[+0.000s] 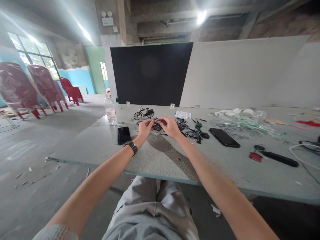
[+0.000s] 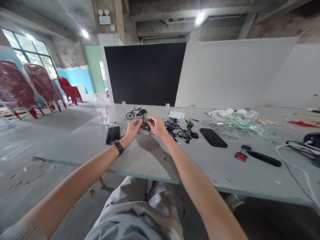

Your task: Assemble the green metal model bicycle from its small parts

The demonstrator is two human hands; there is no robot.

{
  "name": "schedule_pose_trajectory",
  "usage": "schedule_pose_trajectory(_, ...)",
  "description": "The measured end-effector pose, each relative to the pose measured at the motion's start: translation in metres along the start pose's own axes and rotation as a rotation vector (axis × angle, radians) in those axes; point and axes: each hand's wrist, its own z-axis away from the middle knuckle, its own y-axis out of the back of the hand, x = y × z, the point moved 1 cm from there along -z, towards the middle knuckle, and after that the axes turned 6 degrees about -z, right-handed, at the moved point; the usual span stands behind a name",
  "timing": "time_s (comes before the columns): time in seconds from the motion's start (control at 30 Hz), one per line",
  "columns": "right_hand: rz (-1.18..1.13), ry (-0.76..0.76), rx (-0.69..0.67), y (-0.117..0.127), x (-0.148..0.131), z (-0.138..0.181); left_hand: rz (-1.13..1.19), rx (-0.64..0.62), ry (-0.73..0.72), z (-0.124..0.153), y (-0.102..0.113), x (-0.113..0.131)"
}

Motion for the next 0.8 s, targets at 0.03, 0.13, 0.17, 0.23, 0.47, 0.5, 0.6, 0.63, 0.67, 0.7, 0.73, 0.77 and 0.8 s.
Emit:
schedule_pose_trajectory(0.03, -0.013, -0.012, 0.028, -0.002, 0.001, 0.0, -0.005, -0.008, -0.007, 0.001, 0.0, 0.001)
schedule_pose_trajectory(0.13, -0.052, -0.063, 0.102, -0.007, 0.003, 0.0, -0.028, -0.029, -0.032, 0.003, 0.0, 0.004)
schedule_pose_trajectory(0.17, -0.064, -0.081, 0.113, -0.008, 0.003, 0.001, -0.035, -0.034, -0.039, 0.004, 0.0, 0.005)
schedule_pose_trajectory(0.23, -0.093, -0.11, 0.111, -0.009, 0.004, 0.001, -0.045, -0.041, -0.048, 0.005, 0.001, 0.006)
schedule_pose_trajectory(0.47, -0.096, -0.081, 0.086, -0.006, 0.0, 0.002, -0.054, -0.05, -0.048, 0.005, 0.001, 0.009)
schedule_pose_trajectory(0.5, -0.081, -0.072, 0.082, -0.006, 0.0, 0.002, -0.051, -0.048, -0.045, 0.005, 0.001, 0.009)
schedule_pose_trajectory(0.6, -0.06, -0.054, 0.042, -0.004, -0.002, 0.001, -0.032, -0.036, -0.03, 0.004, 0.001, 0.007)
schedule_pose_trajectory(0.63, -0.058, -0.05, 0.025, -0.002, -0.002, 0.0, -0.024, -0.028, -0.024, 0.003, 0.001, 0.006)
schedule_pose_trajectory(0.67, -0.054, -0.047, 0.015, 0.0, -0.002, 0.0, -0.016, -0.017, -0.017, 0.002, 0.001, 0.005)
schedule_pose_trajectory(0.7, -0.049, -0.046, 0.011, 0.002, -0.003, 0.0, -0.004, -0.006, -0.009, 0.001, 0.001, 0.003)
schedule_pose_trajectory(0.73, -0.043, -0.047, 0.014, 0.004, -0.003, 0.0, 0.015, 0.003, 0.002, 0.0, 0.001, 0.002)
schedule_pose_trajectory(0.77, -0.036, -0.05, 0.024, 0.006, -0.003, 0.0, 0.04, 0.01, 0.017, -0.001, 0.001, 0.0)
schedule_pose_trajectory(0.8, -0.032, -0.053, 0.036, 0.008, -0.004, 0.0, 0.068, 0.014, 0.035, -0.002, 0.001, -0.001)
